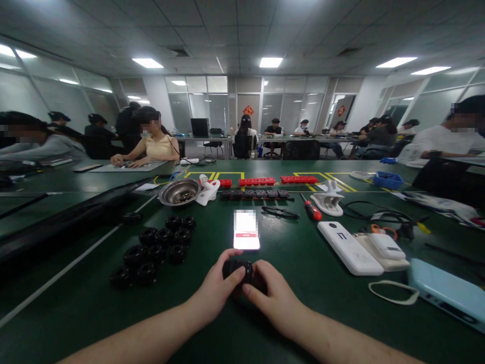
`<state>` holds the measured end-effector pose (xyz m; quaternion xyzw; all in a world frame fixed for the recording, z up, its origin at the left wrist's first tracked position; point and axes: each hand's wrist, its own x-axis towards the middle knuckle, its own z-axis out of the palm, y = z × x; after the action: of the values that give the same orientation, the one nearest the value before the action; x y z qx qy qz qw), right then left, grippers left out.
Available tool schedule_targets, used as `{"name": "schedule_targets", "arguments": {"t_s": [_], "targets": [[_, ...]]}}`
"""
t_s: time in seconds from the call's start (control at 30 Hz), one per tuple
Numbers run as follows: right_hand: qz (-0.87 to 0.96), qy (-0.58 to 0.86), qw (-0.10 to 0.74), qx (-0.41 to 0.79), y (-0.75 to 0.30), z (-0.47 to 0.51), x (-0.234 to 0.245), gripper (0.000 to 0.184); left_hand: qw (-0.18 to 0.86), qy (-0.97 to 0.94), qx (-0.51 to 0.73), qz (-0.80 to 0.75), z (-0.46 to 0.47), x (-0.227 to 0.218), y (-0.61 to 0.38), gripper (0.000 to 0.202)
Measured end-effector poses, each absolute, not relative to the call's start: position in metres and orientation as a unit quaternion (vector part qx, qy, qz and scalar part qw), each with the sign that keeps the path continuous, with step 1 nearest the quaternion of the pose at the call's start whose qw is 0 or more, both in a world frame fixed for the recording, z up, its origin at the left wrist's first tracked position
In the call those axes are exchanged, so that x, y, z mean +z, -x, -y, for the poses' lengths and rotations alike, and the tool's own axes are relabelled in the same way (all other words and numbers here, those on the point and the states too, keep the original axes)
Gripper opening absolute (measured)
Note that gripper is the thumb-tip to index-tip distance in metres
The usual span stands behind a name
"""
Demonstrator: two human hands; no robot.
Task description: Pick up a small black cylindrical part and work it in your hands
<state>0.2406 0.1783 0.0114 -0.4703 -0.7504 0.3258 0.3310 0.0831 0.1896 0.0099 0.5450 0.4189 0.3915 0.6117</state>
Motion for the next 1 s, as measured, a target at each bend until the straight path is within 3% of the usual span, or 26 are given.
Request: {"name": "schedule_targets", "arguments": {"t_s": [0.23,0.4,0.63,1.0], "targets": [[0.762,0.445,0.338,0.329,-0.2409,-0.1786,0.0096,0.026,0.619,-0.544,0.399,-0.402,-0.1872,0.0088,-0.0804,0.051],[0.732,0.456,0.358,0.358,-0.2392,-0.1771,0.009,0.018,0.634,-0.529,0.407,-0.392,-0.187,0.0152,-0.0809,0.05],[0.732,0.432,0.358,0.387,-0.2401,-0.1761,0.0129,0.022,0.627,-0.52,0.393,-0.427,-0.1886,0.0143,-0.085,0.042],[0.749,0.48,0.324,0.32,-0.2388,-0.1762,0.0109,0.009,0.607,-0.511,0.418,-0.443,-0.1874,0.0178,-0.086,0.046]]}}
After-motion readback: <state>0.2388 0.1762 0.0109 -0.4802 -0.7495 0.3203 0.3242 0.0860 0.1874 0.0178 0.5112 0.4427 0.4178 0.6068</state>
